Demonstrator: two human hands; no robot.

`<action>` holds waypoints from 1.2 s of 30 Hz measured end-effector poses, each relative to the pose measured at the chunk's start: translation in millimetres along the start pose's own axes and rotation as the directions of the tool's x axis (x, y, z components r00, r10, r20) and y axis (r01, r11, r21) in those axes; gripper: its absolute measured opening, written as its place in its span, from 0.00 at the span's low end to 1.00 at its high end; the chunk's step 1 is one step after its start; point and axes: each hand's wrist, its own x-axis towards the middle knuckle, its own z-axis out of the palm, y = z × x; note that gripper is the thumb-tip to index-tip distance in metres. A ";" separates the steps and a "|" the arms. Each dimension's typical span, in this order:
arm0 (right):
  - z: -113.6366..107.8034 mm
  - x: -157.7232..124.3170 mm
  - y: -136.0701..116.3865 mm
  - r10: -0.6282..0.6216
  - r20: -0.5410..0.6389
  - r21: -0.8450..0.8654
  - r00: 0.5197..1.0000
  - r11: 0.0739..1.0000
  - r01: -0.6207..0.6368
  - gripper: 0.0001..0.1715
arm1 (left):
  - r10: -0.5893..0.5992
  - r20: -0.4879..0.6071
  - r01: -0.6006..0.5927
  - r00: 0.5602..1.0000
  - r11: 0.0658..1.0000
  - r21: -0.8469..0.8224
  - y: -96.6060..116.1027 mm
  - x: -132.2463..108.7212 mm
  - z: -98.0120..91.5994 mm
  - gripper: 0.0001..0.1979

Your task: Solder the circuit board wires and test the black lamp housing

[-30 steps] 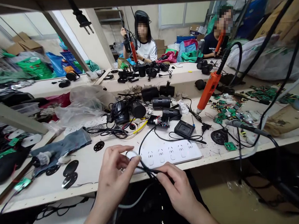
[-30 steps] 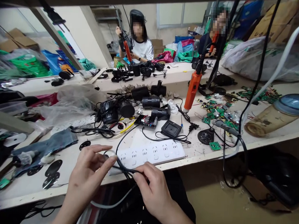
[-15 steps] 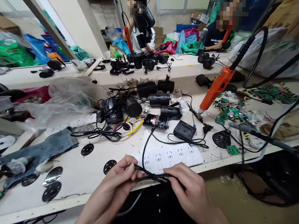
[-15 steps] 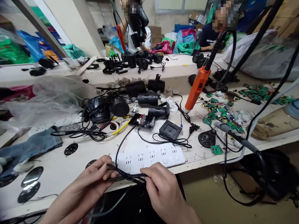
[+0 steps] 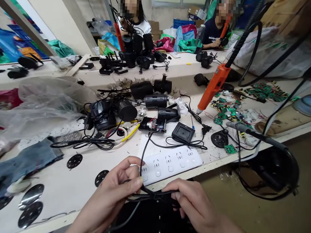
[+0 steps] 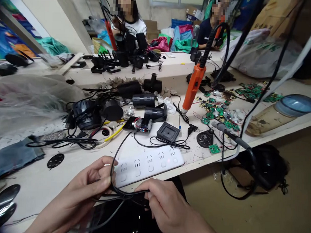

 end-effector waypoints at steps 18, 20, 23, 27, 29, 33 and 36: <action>-38.7 -8.0 -1.5 -0.032 -0.157 -0.481 0.987 0.875 -0.048 0.11 | 0.062 -0.143 -0.088 0.988 0.979 -0.183 30.5 15.3 48.9 0.16; -50.9 0.6 -1.4 -0.080 -0.243 -0.484 0.967 0.874 -0.049 0.10 | 0.128 -0.145 -0.150 0.981 0.978 -0.148 32.2 16.3 51.6 0.16; -69.2 14.5 5.2 -0.130 -0.351 -0.478 0.927 0.877 -0.058 0.11 | 0.195 -0.082 -0.197 0.977 0.980 -0.018 31.3 16.1 52.8 0.15; -81.0 27.6 22.1 -0.197 -0.374 -0.511 0.906 0.860 -0.023 0.08 | 0.245 0.022 -0.245 0.969 0.959 0.142 22.6 16.7 47.4 0.20; -80.9 29.9 29.7 -0.198 -0.381 -0.529 0.903 0.848 -0.037 0.06 | 0.300 0.000 -0.286 0.954 0.907 0.308 15.9 19.6 38.8 0.27; -76.9 29.6 37.9 -0.202 -0.391 -0.570 0.898 0.819 -0.064 0.05 | 0.491 0.063 -0.364 0.869 0.546 0.755 2.0 27.6 13.9 0.24; -75.3 29.8 39.9 -0.210 -0.372 -0.600 0.904 0.797 -0.062 0.03 | 0.574 0.197 -0.388 0.794 0.230 0.892 -9.2 30.4 -1.5 0.22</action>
